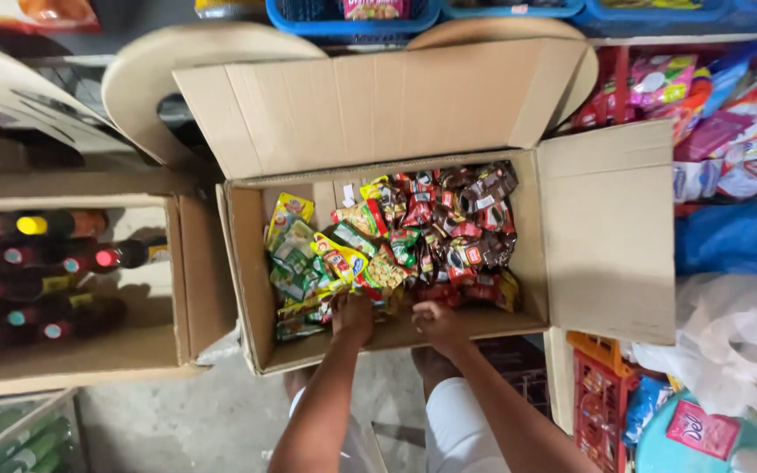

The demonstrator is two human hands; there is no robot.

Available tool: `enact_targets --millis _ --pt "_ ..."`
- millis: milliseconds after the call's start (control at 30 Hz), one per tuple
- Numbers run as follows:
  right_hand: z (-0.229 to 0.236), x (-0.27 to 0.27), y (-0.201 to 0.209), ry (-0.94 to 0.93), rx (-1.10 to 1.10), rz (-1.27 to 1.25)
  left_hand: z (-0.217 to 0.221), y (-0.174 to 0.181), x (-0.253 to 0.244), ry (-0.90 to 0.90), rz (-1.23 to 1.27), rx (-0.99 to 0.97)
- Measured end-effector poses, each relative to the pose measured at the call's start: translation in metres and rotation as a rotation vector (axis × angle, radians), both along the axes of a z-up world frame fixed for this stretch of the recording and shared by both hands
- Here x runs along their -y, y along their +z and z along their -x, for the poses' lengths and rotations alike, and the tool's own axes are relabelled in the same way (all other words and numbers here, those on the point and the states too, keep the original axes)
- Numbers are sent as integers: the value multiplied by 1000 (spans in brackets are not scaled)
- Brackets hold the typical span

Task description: The person is hanging sauce packets and organizing items on shelves in a small grocery store.

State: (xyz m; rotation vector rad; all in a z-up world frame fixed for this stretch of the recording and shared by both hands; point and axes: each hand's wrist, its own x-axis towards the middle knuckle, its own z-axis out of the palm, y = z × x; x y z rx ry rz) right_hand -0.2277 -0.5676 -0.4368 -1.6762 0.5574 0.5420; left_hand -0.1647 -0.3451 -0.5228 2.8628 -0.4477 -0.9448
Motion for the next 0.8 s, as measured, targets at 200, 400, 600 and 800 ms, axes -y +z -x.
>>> enact_targets --millis 200,400,600,800 --pt "-17 -9 48 -124 -288 -207 -25 139 -26 332 677 -2" --pt "-78 -58 211 -92 151 -198 -54 323 -15 564 843 89" --pt "-108 -80 298 -143 310 -399 -60 423 -3 352 1023 329" --pt "-130 -83 346 -269 178 -165 -79 496 -26 500 1151 291"
